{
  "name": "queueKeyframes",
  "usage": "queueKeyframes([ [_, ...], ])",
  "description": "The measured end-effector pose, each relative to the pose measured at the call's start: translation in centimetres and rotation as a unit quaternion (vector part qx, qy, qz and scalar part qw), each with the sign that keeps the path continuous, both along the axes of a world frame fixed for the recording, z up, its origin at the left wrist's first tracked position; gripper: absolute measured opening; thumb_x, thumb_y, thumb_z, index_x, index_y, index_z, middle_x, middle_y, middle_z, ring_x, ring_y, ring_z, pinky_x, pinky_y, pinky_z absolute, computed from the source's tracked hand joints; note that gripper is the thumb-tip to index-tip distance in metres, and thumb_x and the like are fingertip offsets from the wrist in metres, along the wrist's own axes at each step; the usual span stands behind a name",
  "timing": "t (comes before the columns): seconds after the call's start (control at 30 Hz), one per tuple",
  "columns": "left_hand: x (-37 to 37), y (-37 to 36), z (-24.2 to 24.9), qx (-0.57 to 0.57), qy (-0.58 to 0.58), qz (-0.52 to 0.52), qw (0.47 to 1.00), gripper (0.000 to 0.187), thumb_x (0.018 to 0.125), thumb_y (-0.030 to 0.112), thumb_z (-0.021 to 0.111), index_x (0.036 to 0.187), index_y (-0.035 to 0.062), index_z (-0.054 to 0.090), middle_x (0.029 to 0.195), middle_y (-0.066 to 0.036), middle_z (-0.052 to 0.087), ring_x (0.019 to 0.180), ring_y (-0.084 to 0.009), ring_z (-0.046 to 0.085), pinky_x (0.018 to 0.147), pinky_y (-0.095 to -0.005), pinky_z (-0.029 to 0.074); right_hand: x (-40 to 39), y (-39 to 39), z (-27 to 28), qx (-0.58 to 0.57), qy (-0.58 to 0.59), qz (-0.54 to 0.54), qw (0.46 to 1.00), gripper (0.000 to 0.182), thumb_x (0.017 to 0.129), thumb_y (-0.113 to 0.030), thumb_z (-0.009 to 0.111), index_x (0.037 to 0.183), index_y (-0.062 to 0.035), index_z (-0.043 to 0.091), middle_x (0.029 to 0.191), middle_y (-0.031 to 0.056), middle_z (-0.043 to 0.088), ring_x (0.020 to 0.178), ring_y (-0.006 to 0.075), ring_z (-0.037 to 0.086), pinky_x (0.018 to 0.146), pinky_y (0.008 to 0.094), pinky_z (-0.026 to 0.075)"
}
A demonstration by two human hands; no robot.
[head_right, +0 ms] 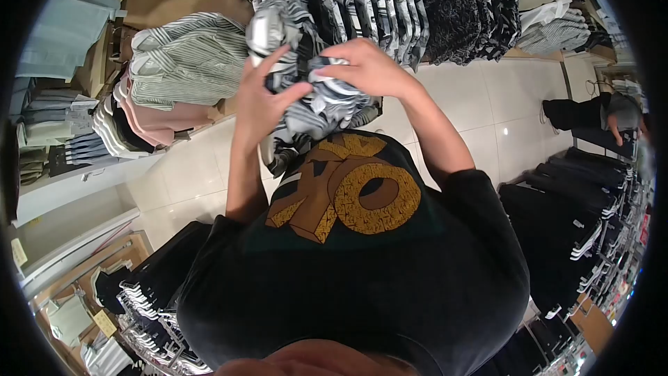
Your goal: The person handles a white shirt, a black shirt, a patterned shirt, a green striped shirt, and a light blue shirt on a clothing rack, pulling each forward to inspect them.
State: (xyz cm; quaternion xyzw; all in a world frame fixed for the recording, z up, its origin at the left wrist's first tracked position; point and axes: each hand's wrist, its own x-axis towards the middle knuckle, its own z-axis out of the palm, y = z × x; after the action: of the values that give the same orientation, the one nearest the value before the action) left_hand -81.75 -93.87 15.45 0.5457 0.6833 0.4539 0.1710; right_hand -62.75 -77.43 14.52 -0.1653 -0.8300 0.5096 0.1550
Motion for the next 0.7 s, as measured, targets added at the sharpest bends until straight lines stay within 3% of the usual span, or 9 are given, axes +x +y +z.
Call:
queueKeyframes([
  [0.1,1.3,1.5,-1.3,0.031,0.063,-0.067,0.995,0.051,0.081,0.027,0.087,0.123,0.001,0.074,0.121,-0.021,0.068,0.108,-0.0365,0.067,0.098,-0.0453,0.052,-2.3,-0.7,2.2,0.015,0.004,0.042,0.999,0.02,0.092,-0.015,0.079,0.1,0.0015,0.072,0.079,0.0063,0.069,0.071,0.0102,0.059,0.065,0.0295,0.048],
  [0.13,0.9,1.7,-1.3,-0.064,0.047,-0.089,0.993,0.032,0.084,0.015,0.079,0.113,0.0001,0.077,0.115,-0.019,0.069,0.103,-0.0342,0.067,0.094,-0.0414,0.053,-2.5,-0.9,2.6,0.031,0.001,0.054,0.998,0.023,0.089,-0.015,0.082,0.101,0.001,0.071,0.08,0.0061,0.068,0.072,0.0098,0.059,0.065,0.0292,0.048],
  [0.17,0.5,2.0,-1.9,-0.063,0.047,-0.086,0.993,0.032,0.084,0.015,0.079,0.113,0.0001,0.077,0.115,-0.019,0.069,0.103,-0.0342,0.067,0.094,-0.0414,0.053,-2.4,-1.2,2.7,0.032,0.0,0.056,0.998,0.023,0.089,-0.015,0.082,0.101,0.001,0.071,0.08,0.0061,0.068,0.072,0.0098,0.059,0.065,0.0292,0.048],
  [0.23,0.1,2.5,-2.6,0.04,-0.138,-0.08,0.986,0.023,0.085,0.007,0.074,0.107,0.0011,0.08,0.113,-0.017,0.07,0.101,-0.0285,0.067,0.091,-0.0371,0.053,-1.9,-1.6,2.7,0.03,0.042,-0.034,0.998,0.032,0.084,-0.013,0.085,0.108,0.0,0.068,0.085,0.0061,0.067,0.076,0.0104,0.057,0.069,0.0288,0.048],
  [0.27,-0.8,1.8,-2.5,-0.002,-0.15,-0.064,0.987,0.024,0.089,0.003,0.07,0.112,0.0,0.079,0.115,-0.007,0.07,0.106,-0.0169,0.065,0.092,-0.0312,0.051,-1.0,-1.0,2.2,0.004,-0.043,-0.04,0.998,0.038,0.084,-0.009,0.084,0.117,-0.0002,0.066,0.09,0.0053,0.067,0.079,0.0121,0.057,0.074,0.0292,0.049],
  [0.43,-4.6,0.2,-1.4,0.051,-0.328,0.019,0.943,0.049,0.081,-0.01,0.044,0.118,-0.0048,0.075,0.106,-0.007,0.077,0.089,-0.0118,0.07,0.084,-0.0219,0.053,5.3,0.7,-3.9,-0.03,-0.105,-0.039,0.993,0.032,0.087,-0.008,0.081,0.114,0.0031,0.068,0.091,0.0033,0.069,0.083,0.011,0.058,0.077,0.0302,0.05],
  [0.57,-6.1,-0.8,-1.7,0.022,-0.432,0.029,0.901,0.05,0.08,-0.013,0.043,0.12,-0.0065,0.073,0.104,-0.007,0.076,0.083,-0.0087,0.068,0.073,-0.0207,0.051,8.8,2.2,-9.1,-0.112,-0.069,-0.098,0.986,0.034,0.09,-0.009,0.078,0.119,0.0078,0.07,0.095,0.0076,0.074,0.086,0.01,0.06,0.078,0.0306,0.052],
  [0.6,-5.5,-0.7,-1.2,0.031,-0.435,0.043,0.899,0.049,0.083,-0.012,0.043,0.122,-0.0074,0.072,0.099,-0.006,0.076,0.075,-0.0068,0.066,0.068,-0.0203,0.051,8.8,1.9,-8.2,-0.061,-0.074,-0.117,0.988,0.031,0.092,-0.004,0.073,0.12,0.0087,0.069,0.099,0.0062,0.075,0.088,0.0109,0.062,0.081,0.0295,0.052],
  [0.7,-5.7,-0.1,-2.3,0.043,-0.458,0.04,0.887,0.047,0.083,-0.012,0.049,0.123,-0.0054,0.072,0.105,-0.008,0.076,0.085,-0.0089,0.069,0.076,-0.0221,0.054,8.5,2.0,-8.9,-0.12,0.027,-0.2,0.972,0.028,0.093,0.0,0.068,0.12,0.0074,0.07,0.102,0.0043,0.075,0.091,0.0091,0.064,0.082,0.0268,0.053],
])
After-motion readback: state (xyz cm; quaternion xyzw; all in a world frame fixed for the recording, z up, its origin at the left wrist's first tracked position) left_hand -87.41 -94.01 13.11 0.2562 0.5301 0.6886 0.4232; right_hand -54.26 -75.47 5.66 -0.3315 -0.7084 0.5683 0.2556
